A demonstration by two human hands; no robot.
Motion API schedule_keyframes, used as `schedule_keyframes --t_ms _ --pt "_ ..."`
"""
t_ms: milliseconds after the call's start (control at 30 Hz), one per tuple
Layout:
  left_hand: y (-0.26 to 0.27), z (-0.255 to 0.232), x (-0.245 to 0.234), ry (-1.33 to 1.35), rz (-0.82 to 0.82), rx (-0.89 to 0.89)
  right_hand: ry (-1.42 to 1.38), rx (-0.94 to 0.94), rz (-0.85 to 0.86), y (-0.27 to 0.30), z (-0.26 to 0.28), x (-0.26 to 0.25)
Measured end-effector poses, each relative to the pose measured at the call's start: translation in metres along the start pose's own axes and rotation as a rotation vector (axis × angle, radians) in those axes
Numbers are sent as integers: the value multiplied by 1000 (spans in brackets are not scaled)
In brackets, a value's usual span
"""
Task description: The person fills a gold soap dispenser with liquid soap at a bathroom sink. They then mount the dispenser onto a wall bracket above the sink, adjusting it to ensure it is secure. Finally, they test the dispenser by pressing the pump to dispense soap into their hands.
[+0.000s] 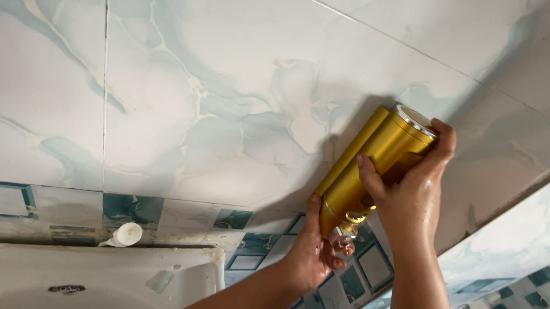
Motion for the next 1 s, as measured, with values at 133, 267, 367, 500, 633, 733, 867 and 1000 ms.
schedule_keyframes --t_ms 133,267,367,500,633,733,867,1000 --pt "4 -3 -6 -176 -51 -71 -264 -66 98 5 -33 -2" --pt "25 -11 -16 -356 -198 -218 -561 35 -7 24 -68 1" --pt "38 -18 -21 -441 -302 -236 -347 105 14 43 -75 11" --pt "61 -33 -10 -845 -453 124 -185 337 166 69 -70 28" --pt "99 -70 73 -1560 -290 907 -306 338 150 80 -64 40" --pt "107 -92 146 -1848 -122 1281 -212 222 55 82 -61 39" --pt "92 -112 215 -2042 121 1695 -78 308 119 79 -61 38" --pt "54 -119 226 -2030 234 1464 -59 394 168 77 -59 33"
Point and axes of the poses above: each hand's wrist, its own y-axis away from the middle knuckle, its own x-axis out of the palm, z = x × y, the point moved 5 cm from there along -y, towards the middle knuckle, and after that the axes turned 3 degrees about y, right-handed, at the moved point
